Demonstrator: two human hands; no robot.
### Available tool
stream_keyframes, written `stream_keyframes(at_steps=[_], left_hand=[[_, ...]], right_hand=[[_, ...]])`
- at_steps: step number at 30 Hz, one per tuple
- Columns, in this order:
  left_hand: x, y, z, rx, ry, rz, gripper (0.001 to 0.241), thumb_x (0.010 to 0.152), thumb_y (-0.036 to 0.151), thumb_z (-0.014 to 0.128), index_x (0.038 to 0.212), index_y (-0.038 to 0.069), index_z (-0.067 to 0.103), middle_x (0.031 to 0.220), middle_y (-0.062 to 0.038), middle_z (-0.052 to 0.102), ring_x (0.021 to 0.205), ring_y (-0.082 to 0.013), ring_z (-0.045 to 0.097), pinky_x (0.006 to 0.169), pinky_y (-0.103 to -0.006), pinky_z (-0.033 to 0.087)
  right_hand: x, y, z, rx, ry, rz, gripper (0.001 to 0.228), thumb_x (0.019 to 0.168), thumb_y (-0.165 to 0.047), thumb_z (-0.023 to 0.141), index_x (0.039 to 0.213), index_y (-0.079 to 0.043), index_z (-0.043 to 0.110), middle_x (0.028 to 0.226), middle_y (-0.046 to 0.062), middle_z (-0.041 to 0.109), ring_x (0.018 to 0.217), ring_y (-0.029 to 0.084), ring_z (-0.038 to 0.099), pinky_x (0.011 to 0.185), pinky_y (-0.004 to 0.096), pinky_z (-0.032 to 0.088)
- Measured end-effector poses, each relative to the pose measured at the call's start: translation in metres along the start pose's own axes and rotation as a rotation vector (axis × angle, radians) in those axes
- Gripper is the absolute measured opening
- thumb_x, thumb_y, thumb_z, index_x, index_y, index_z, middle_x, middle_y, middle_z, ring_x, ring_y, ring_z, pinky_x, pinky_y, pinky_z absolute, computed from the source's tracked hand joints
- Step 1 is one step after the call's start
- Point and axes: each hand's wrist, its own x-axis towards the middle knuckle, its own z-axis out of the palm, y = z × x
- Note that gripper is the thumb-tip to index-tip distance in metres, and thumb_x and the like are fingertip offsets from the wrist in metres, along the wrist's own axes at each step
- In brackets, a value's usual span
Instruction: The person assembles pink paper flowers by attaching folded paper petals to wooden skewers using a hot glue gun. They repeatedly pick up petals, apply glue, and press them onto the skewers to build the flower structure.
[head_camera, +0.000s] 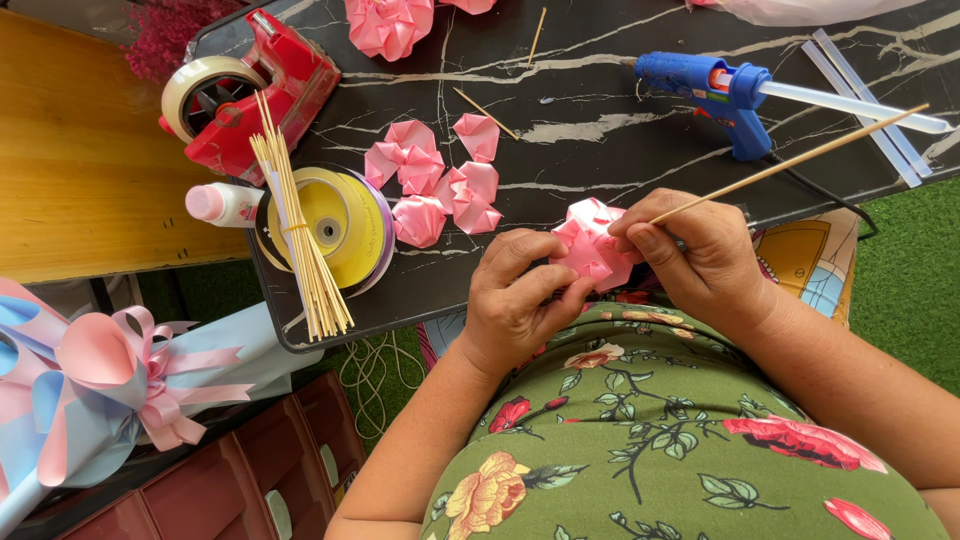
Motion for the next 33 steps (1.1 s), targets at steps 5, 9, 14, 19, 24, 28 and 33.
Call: stream_keyframes(at_steps=[5, 9, 14, 19, 24, 28, 33], left_hand=[[-0.002, -0.001, 0.004, 0.021, 0.008, -0.030, 0.014, 0.078, 0.011, 0.076, 0.074, 0.008, 0.063, 0.084, -0.009, 0.060, 0.075, -0.0297, 0.061, 0.068, -0.0421, 0.054], [-0.003, 0.000, 0.003, 0.036, 0.000, -0.138, 0.024, 0.076, 0.011, 0.079, 0.097, 0.009, 0.067, 0.095, -0.009, 0.060, 0.085, -0.0300, 0.062, 0.075, -0.0431, 0.055], [-0.001, 0.004, 0.000, 0.017, -0.039, -0.215, 0.036, 0.076, 0.009, 0.080, 0.109, 0.007, 0.066, 0.102, -0.011, 0.058, 0.091, -0.0301, 0.062, 0.080, -0.0436, 0.055], [0.001, 0.003, -0.001, 0.041, -0.054, -0.226, 0.037, 0.074, 0.010, 0.081, 0.108, 0.011, 0.067, 0.102, -0.009, 0.058, 0.090, -0.0275, 0.062, 0.080, -0.0406, 0.055], [0.003, 0.002, -0.002, 0.067, -0.044, -0.206, 0.037, 0.072, 0.011, 0.081, 0.107, 0.012, 0.067, 0.100, -0.008, 0.059, 0.087, -0.0277, 0.063, 0.078, -0.0420, 0.055], [0.001, 0.000, -0.002, 0.061, -0.032, -0.218, 0.039, 0.072, 0.012, 0.081, 0.108, 0.011, 0.066, 0.100, -0.008, 0.059, 0.090, -0.0275, 0.063, 0.080, -0.0417, 0.054], [-0.002, -0.001, -0.001, 0.009, 0.005, -0.252, 0.039, 0.073, 0.012, 0.082, 0.108, 0.008, 0.066, 0.102, -0.010, 0.059, 0.094, -0.0283, 0.064, 0.083, -0.0401, 0.055]], right_hand=[[-0.002, -0.001, 0.003, -0.022, 0.002, -0.014, 0.021, 0.098, -0.012, 0.052, 0.085, -0.004, 0.067, 0.069, 0.009, 0.063, 0.059, 0.022, 0.060, 0.060, 0.033, 0.050], [-0.001, -0.007, 0.006, -0.019, 0.001, -0.057, 0.020, 0.097, -0.012, 0.052, 0.087, -0.004, 0.067, 0.067, 0.008, 0.062, 0.058, 0.022, 0.060, 0.059, 0.033, 0.051], [0.001, -0.011, 0.006, -0.009, -0.006, -0.074, 0.020, 0.097, -0.012, 0.051, 0.088, -0.004, 0.067, 0.068, 0.009, 0.061, 0.062, 0.024, 0.062, 0.058, 0.035, 0.051], [0.001, -0.007, 0.004, -0.018, -0.020, -0.170, 0.020, 0.095, -0.011, 0.051, 0.089, -0.002, 0.067, 0.068, 0.008, 0.062, 0.061, 0.025, 0.062, 0.056, 0.036, 0.052], [-0.001, -0.006, 0.003, -0.024, -0.040, -0.183, 0.020, 0.095, -0.012, 0.051, 0.089, -0.001, 0.067, 0.070, 0.008, 0.064, 0.062, 0.026, 0.063, 0.057, 0.037, 0.053], [-0.002, -0.003, 0.003, -0.025, -0.033, -0.169, 0.021, 0.095, -0.013, 0.051, 0.090, -0.001, 0.067, 0.070, 0.008, 0.064, 0.062, 0.024, 0.064, 0.057, 0.036, 0.053], [-0.002, -0.005, 0.004, -0.019, -0.029, -0.179, 0.021, 0.095, -0.013, 0.050, 0.090, -0.001, 0.066, 0.071, 0.009, 0.064, 0.060, 0.023, 0.062, 0.054, 0.035, 0.052]])
